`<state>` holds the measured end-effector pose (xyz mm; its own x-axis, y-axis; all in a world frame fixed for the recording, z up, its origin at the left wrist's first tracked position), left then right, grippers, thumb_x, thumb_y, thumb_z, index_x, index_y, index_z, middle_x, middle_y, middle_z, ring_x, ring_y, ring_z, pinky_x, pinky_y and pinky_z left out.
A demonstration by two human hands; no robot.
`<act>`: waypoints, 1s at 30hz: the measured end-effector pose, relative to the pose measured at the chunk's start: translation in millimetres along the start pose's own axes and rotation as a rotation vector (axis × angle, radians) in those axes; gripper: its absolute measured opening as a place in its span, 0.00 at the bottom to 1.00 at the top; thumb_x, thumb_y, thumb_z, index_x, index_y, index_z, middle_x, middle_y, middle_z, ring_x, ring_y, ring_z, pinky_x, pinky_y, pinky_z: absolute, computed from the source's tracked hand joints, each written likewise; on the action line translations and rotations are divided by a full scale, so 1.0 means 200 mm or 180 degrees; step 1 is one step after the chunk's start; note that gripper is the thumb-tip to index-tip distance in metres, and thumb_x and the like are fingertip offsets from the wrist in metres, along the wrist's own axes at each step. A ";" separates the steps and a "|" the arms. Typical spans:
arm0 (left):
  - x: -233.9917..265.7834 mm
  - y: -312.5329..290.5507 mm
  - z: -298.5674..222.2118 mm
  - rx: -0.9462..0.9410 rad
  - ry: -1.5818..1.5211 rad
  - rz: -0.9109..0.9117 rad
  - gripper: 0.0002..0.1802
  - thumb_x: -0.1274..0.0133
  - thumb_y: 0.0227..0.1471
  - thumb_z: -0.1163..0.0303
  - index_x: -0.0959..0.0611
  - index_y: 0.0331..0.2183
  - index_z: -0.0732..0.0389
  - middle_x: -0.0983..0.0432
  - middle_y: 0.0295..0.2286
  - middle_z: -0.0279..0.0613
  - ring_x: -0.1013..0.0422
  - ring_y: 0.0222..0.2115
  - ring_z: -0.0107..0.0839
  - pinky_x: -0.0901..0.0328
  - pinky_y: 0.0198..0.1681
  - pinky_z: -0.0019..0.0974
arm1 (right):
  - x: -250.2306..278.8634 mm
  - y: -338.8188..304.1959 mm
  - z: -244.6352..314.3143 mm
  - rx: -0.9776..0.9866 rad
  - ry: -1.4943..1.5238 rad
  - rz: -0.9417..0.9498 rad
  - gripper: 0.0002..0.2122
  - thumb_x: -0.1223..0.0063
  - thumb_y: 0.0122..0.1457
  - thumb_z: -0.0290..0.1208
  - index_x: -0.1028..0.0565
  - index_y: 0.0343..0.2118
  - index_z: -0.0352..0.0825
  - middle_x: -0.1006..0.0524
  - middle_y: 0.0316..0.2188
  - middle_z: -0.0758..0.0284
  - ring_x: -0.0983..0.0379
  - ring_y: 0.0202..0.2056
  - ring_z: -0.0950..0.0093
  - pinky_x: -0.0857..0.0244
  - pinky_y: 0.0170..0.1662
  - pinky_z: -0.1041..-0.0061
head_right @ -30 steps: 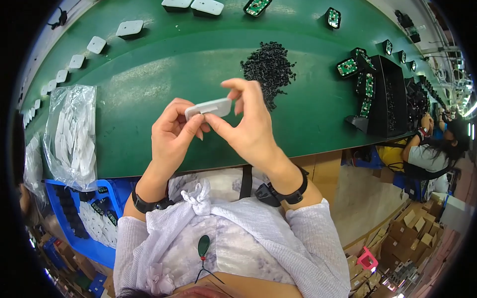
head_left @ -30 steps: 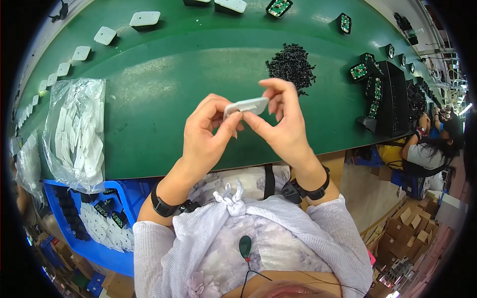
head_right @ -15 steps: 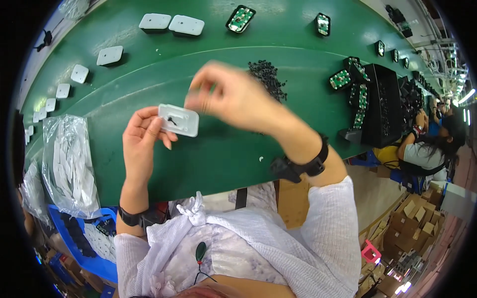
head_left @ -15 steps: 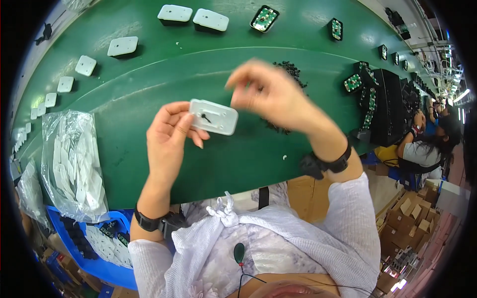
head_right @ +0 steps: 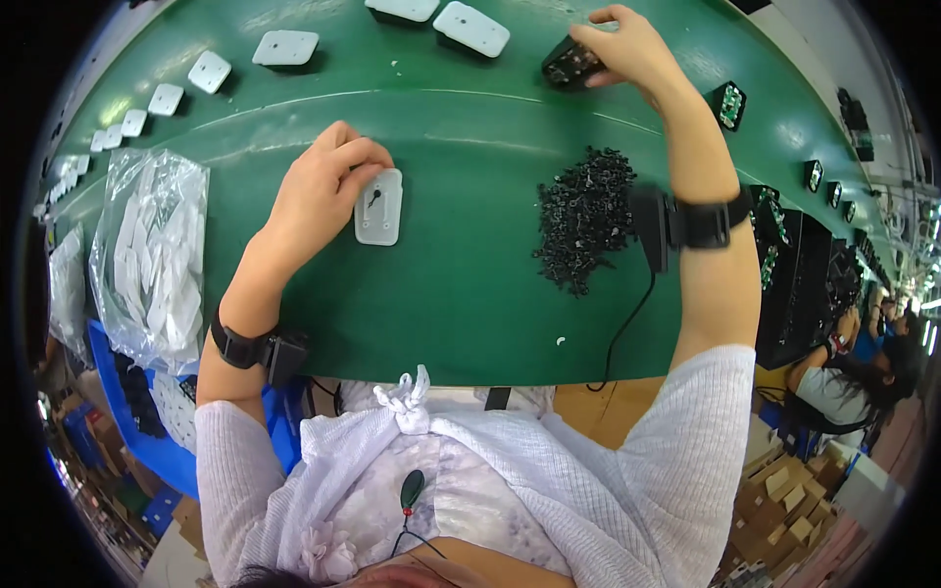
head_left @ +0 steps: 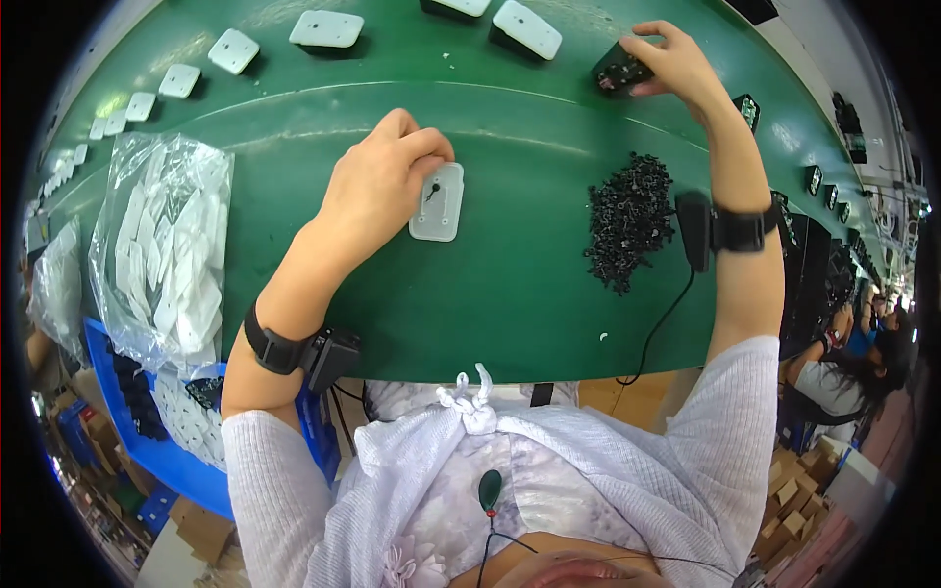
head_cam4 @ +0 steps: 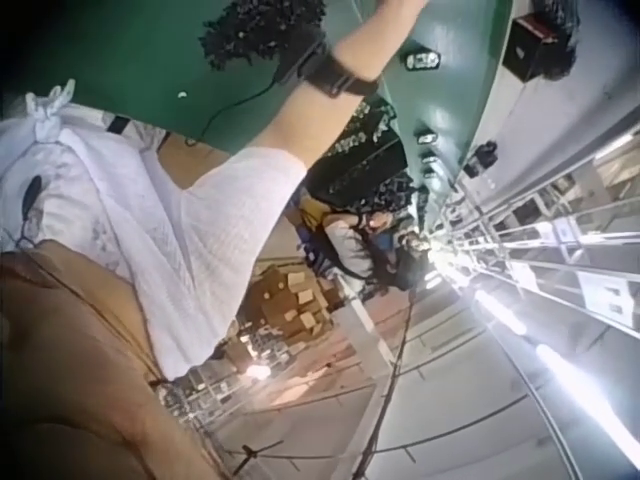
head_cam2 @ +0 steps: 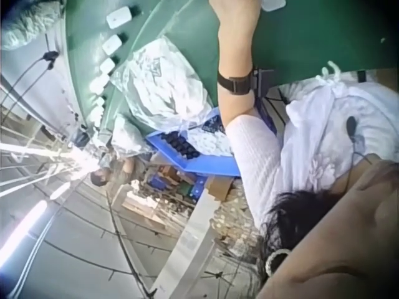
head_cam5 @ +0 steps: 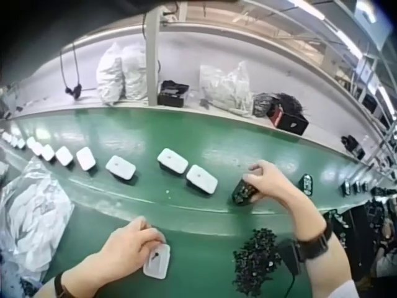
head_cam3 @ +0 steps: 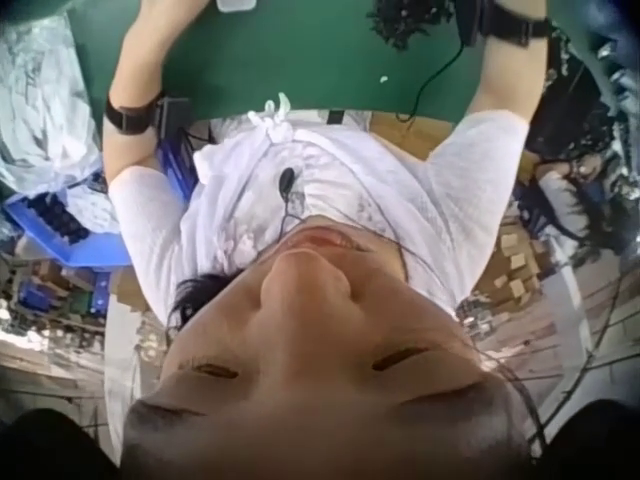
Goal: The person picks up a white plastic plate, inserts a small black component into it by hand, and then presses a black plastic housing onto the plate. They place the assembled unit onto the green conveyor belt and repeat the process.
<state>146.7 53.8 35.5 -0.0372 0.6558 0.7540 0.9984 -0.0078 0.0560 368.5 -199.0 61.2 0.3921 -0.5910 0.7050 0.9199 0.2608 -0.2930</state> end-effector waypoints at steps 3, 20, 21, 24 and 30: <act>-0.01 -0.04 0.01 -0.0169 0.0173 -0.0110 0.04 0.50 0.51 0.72 0.21 0.30 0.55 0.32 0.30 0.41 0.30 0.28 0.43 0.33 0.31 0.42 | -0.14 -0.24 0.06 0.0964 0.1109 0.0149 0.21 0.43 0.53 0.34 0.30 0.50 0.36 0.31 0.37 0.67 0.30 0.42 0.78 0.34 0.47 0.77; -0.11 -0.34 -0.08 -0.0975 0.0413 -0.0704 0.29 0.41 0.39 0.78 0.29 0.47 0.59 0.30 0.40 0.42 0.35 0.44 0.41 0.42 0.48 0.43 | -0.45 -0.67 0.11 0.2237 -0.1166 -0.0664 0.16 0.44 0.53 0.31 0.30 0.44 0.35 0.29 0.39 0.62 0.32 0.42 0.61 0.36 0.46 0.67; -0.11 -0.35 -0.07 -0.0973 0.0402 -0.0711 0.29 0.41 0.39 0.78 0.29 0.47 0.59 0.30 0.40 0.42 0.35 0.44 0.41 0.42 0.48 0.43 | -0.45 -0.67 0.10 0.2237 -0.1179 -0.0660 0.16 0.44 0.53 0.31 0.30 0.44 0.35 0.29 0.39 0.62 0.32 0.42 0.61 0.36 0.46 0.67; -0.11 -0.37 -0.05 -0.0862 0.0215 -0.0635 0.29 0.43 0.39 0.81 0.28 0.47 0.56 0.28 0.39 0.41 0.36 0.46 0.39 0.44 0.50 0.42 | -0.47 -0.70 0.13 0.2678 -0.1425 -0.1376 0.14 0.43 0.51 0.30 0.27 0.40 0.36 0.29 0.37 0.63 0.31 0.40 0.62 0.37 0.44 0.68; -0.11 -0.38 -0.04 -0.0816 -0.0004 -0.0663 0.29 0.43 0.39 0.81 0.28 0.47 0.57 0.28 0.39 0.40 0.35 0.45 0.39 0.44 0.51 0.42 | -0.64 -0.86 0.22 0.3598 -0.1163 -0.0740 0.08 0.40 0.43 0.26 0.24 0.29 0.39 0.30 0.28 0.71 0.34 0.31 0.71 0.42 0.33 0.72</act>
<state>72.2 32.9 19.8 -0.2392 0.6641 0.7083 0.9261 -0.0631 0.3719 160.2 -135.3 49.2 0.0246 -0.5095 0.8601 0.3679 0.8046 0.4661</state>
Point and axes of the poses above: each hand's wrist, its own y-axis towards the middle knuckle, its own x-axis out of the back of the hand, z = x × y, the point moved 2 cm from there along y, towards the middle knuckle
